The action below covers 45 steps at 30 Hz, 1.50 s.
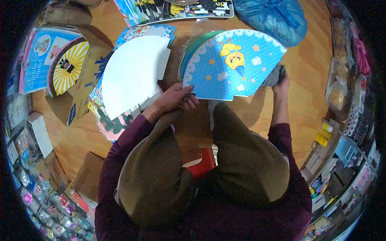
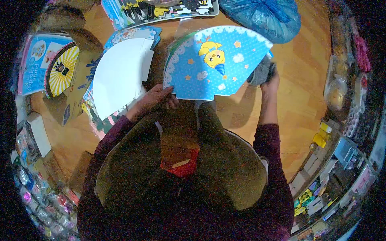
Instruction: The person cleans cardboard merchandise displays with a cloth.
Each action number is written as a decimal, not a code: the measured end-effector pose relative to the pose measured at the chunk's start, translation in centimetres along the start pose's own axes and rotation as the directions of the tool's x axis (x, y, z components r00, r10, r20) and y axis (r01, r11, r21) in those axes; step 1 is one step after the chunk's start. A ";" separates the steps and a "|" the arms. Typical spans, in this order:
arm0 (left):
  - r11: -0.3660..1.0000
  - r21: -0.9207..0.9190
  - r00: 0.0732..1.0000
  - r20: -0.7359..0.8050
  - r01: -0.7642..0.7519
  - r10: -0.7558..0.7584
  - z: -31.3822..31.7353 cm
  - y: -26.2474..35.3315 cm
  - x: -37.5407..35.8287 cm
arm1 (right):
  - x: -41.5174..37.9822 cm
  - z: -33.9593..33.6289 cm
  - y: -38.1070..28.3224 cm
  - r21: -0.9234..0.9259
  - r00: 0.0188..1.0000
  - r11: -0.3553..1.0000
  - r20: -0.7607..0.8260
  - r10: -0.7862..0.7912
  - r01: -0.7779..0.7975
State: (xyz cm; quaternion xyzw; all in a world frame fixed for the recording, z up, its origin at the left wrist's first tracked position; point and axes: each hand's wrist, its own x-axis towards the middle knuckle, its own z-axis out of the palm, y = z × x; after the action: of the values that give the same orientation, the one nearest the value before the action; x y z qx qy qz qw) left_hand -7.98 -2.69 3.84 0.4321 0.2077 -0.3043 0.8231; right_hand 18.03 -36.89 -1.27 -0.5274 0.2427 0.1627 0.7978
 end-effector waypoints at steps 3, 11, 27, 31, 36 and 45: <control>0.999 0.017 0.999 0.015 -0.028 0.028 0.3 0.5 -0.2 | -6.1 4.0 -1.3 0.280 0.980 0.951 0.183 0.082 -0.132; 0.980 0.189 0.997 -0.027 -0.061 0.068 1.3 1.8 0.4 | -13.2 13.6 -7.4 -0.339 0.898 0.834 0.220 -0.380 0.436; 0.979 -0.204 0.993 -0.110 0.019 -0.042 0.6 0.9 1.5 | -14.1 11.4 11.9 -0.328 0.330 -0.052 0.912 0.244 0.943; 0.949 0.313 0.977 -0.192 -0.031 0.095 -0.4 -0.9 2.3 | -14.4 11.1 12.3 -0.339 0.281 0.193 0.920 0.274 0.921; 0.827 0.560 0.924 -0.295 -0.038 0.242 -2.0 -3.0 3.6 | -12.5 10.0 15.1 -0.316 0.258 0.239 0.935 0.246 0.918; 0.838 0.535 0.944 -0.211 -0.107 0.255 -1.6 -2.3 1.7 | -4.8 9.7 11.3 -0.490 0.559 -0.501 0.829 -0.014 0.714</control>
State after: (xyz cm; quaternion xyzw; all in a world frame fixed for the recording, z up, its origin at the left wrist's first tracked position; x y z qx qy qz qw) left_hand -8.40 -2.90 0.58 0.6923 0.1881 -0.2061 0.6655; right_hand 10.34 -23.61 -4.09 -0.9052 -0.4153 0.0513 0.0741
